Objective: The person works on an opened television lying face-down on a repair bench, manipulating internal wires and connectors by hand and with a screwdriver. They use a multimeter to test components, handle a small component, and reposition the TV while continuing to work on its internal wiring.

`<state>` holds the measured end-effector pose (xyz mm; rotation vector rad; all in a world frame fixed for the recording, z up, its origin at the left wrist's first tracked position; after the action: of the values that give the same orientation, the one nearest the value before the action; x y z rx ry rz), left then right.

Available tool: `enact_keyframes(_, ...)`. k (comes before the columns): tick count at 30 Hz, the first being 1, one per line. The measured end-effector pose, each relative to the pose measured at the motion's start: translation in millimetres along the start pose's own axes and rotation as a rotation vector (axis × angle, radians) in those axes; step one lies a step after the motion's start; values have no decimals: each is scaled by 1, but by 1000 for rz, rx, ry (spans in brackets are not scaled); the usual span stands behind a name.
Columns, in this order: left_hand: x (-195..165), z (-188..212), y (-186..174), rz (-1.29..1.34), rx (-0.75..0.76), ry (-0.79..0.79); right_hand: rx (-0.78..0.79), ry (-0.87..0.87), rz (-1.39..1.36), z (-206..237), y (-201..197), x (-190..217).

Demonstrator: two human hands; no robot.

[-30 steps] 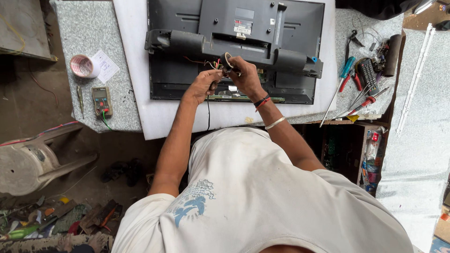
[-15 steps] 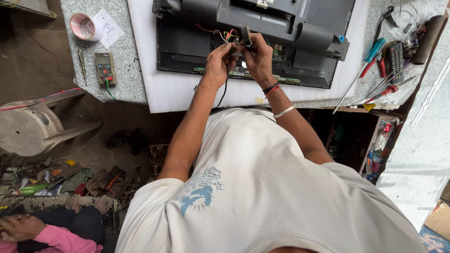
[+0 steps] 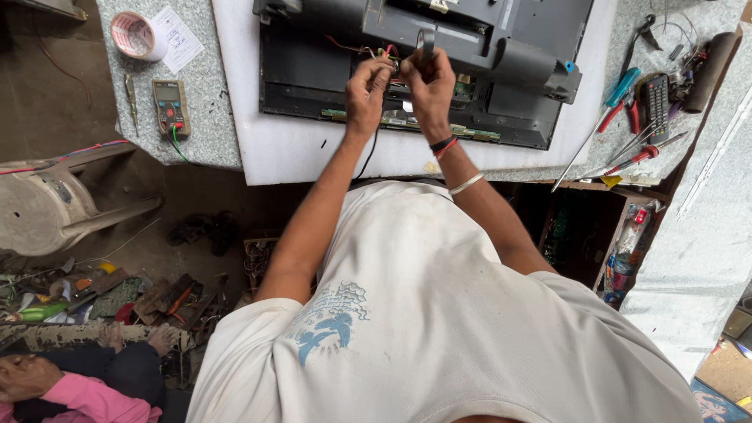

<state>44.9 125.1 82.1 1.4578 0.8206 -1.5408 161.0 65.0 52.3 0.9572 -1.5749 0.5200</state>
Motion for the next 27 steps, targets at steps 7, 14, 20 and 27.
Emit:
enact_keyframes(7, 5, -12, -15, 116, 395, -277, 49, 48, -54, -8, 0, -2)
enact_keyframes(14, 4, -9, -19, 116, 335, -221, 57, 188, -162, -5, -10, -14)
enact_keyframes(20, 18, -4, -18, 242, 181, -344, 23, -66, 115, -2, -25, -6)
enact_keyframes(27, 23, -2, -23, 349, 208, -329, 198, -248, 279, 7, 1, 2)
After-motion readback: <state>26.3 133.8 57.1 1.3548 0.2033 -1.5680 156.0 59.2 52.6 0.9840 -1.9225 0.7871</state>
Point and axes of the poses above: each hand's wrist, its own z-axis away from the middle knuckle, its own y-axis out of the palm, x = y × z, the point moved 4 cm from there along -z, towards the middle knuckle, and after that the axes turned 12 degrees about -y, right-handed, at the moved point
